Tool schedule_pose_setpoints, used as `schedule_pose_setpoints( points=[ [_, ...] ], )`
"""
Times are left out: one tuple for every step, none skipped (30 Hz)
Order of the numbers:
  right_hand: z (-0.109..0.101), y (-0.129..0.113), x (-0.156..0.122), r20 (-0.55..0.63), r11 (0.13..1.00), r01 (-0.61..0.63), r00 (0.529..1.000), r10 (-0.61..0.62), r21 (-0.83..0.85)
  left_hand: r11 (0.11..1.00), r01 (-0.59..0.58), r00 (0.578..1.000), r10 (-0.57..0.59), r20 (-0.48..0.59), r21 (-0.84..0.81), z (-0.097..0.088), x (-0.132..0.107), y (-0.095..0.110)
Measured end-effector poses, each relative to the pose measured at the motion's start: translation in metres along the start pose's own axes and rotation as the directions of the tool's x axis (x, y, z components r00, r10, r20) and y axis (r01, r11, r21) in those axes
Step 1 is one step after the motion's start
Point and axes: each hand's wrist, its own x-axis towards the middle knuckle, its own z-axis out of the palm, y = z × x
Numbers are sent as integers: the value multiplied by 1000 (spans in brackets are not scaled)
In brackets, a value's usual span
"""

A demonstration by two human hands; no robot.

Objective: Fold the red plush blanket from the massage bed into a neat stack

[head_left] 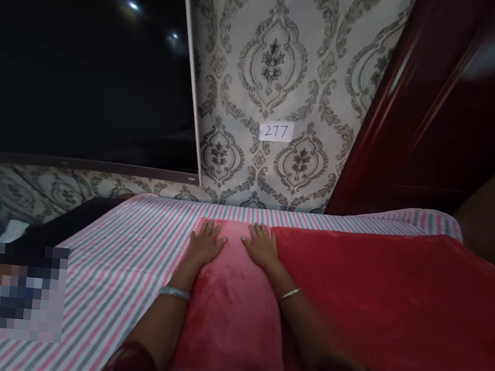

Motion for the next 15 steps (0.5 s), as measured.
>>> schedule_pose_setpoints(
  points=[
    [0,0,0,0,1000,0,1000,0,5,1000,-1,1000,1,5,-1,-1,0,0],
    [-1,0,0,-1,1000,0,1000,0,10,1000,-2,1000,2,8,-2,-2,1,-1],
    [-2,0,0,0,1000,-1,1000,1,17,1000,-2,1000,2,10,-3,-3,1,-1],
    [-4,-1,0,1,1000,-4,1000,4,27,1000,-2,1000,2,10,-1,-4,1,-1],
    [-5,-1,0,1,999,-3,1000,3,39,1000,-3,1000,3,6,4,-4,2,-1],
    [-6,-2,0,-3,999,4,1000,-4,52,1000,-3,1000,3,1,11,-5,2,-1],
    [-8,-2,0,-9,998,16,1000,-15,65,1000,-3,1000,3,-3,20,-5,2,0],
    [-9,-3,-1,-18,997,30,999,-29,74,1000,-2,1000,2,-9,30,-5,2,0],
    [-11,-4,-1,-30,996,41,999,-39,80,999,-6,1000,7,-18,38,-5,3,0],
    [-14,-4,-2,-40,996,47,998,-43,81,999,-13,1000,14,-28,44,-5,4,0],
    [-17,-3,-3,-47,995,52,998,-48,85,999,-18,999,20,-39,48,-5,6,0],
    [-20,-1,-4,-53,994,59,997,-54,94,998,-23,998,25,-50,51,-5,7,-1],
    [-24,3,-7,-59,992,69,996,-63,107,998,-27,998,31,-63,53,-5,9,-1],
    [-28,9,-12,-70,989,82,995,-74,121,998,-29,997,33,-73,55,-5,11,-1],
    [-32,19,-18,-87,987,93,993,-81,133,998,-29,996,33,-79,56,-5,13,-2]
  ],
)
